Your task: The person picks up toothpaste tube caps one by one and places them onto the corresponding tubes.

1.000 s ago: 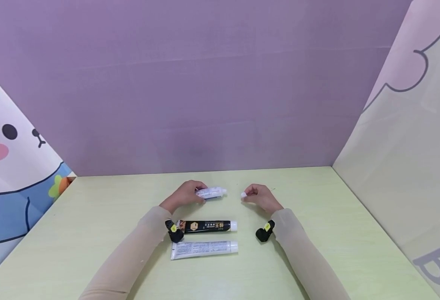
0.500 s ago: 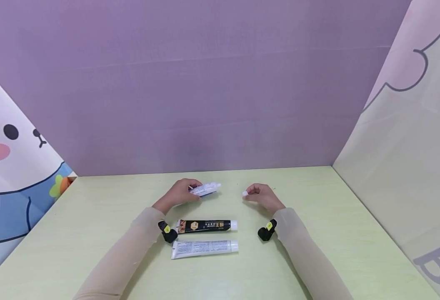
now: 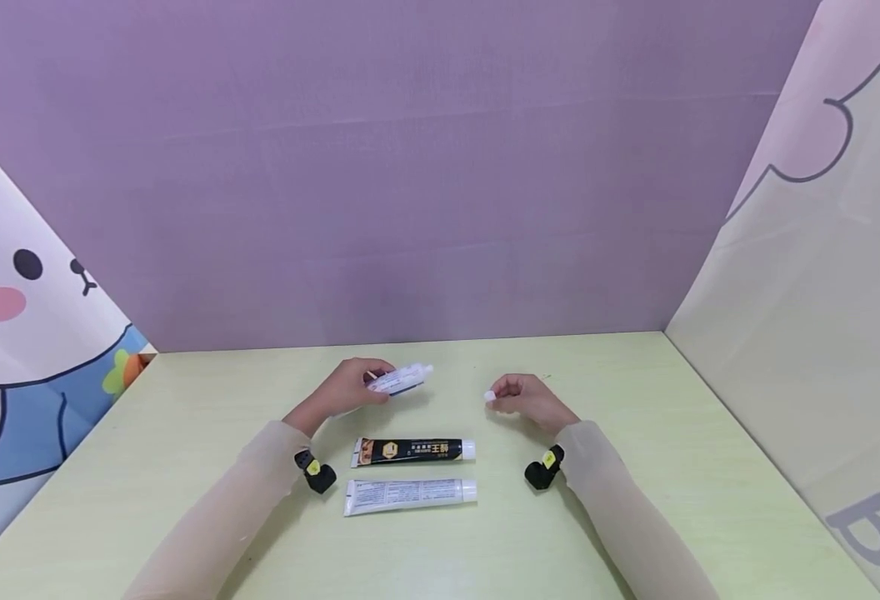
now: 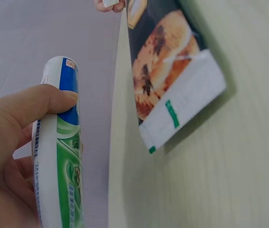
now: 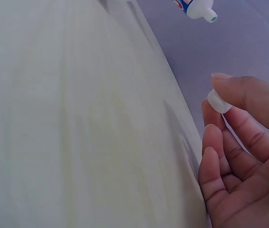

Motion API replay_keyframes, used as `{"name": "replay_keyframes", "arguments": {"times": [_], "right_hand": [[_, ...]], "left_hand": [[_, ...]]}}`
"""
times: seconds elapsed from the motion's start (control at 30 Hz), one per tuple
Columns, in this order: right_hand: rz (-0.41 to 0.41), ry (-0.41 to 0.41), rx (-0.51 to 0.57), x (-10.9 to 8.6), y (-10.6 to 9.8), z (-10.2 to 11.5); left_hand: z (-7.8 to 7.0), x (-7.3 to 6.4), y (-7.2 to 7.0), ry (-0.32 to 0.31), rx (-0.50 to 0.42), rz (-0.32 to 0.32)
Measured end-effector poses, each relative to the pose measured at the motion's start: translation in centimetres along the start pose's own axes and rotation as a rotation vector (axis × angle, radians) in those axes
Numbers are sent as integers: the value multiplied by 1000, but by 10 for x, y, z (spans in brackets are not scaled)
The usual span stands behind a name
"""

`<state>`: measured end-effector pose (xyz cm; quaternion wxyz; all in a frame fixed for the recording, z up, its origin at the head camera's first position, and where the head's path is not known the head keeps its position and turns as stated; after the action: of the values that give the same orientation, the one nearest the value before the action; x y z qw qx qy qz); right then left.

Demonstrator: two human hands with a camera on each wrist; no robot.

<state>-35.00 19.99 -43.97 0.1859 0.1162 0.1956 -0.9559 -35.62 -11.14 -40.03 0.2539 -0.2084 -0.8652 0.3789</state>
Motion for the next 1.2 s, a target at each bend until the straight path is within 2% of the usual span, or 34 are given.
{"name": "replay_keyframes", "arguments": {"times": [0.23, 0.4, 0.6, 0.97, 1.2], "right_hand": [[-3, 6, -52, -9, 9, 5], [5, -33, -69, -17, 13, 16], [2, -83, -116, -29, 18, 29], [-46, -134, -176, -44, 27, 39], [-59, -178, -202, -52, 35, 47]], "left_hand": [[-19, -16, -6, 80, 9, 37], [-36, -26, -7, 137, 17, 63], [-46, -35, -5, 174, 7, 92], [-57, -42, -4, 174, -53, 97], [-62, -44, 0, 167, -75, 130]]}}
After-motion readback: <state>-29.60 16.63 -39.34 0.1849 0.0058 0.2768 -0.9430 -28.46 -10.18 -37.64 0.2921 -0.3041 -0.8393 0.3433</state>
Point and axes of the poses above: each hand's wrist, its own x-axis towards the middle knuckle, its own y-axis out of the palm, z = x × y, the point moved 3 cm from there along x, towards the middle knuckle, and after that the axes turned 15 degrees about y, right-handed, at the moved point
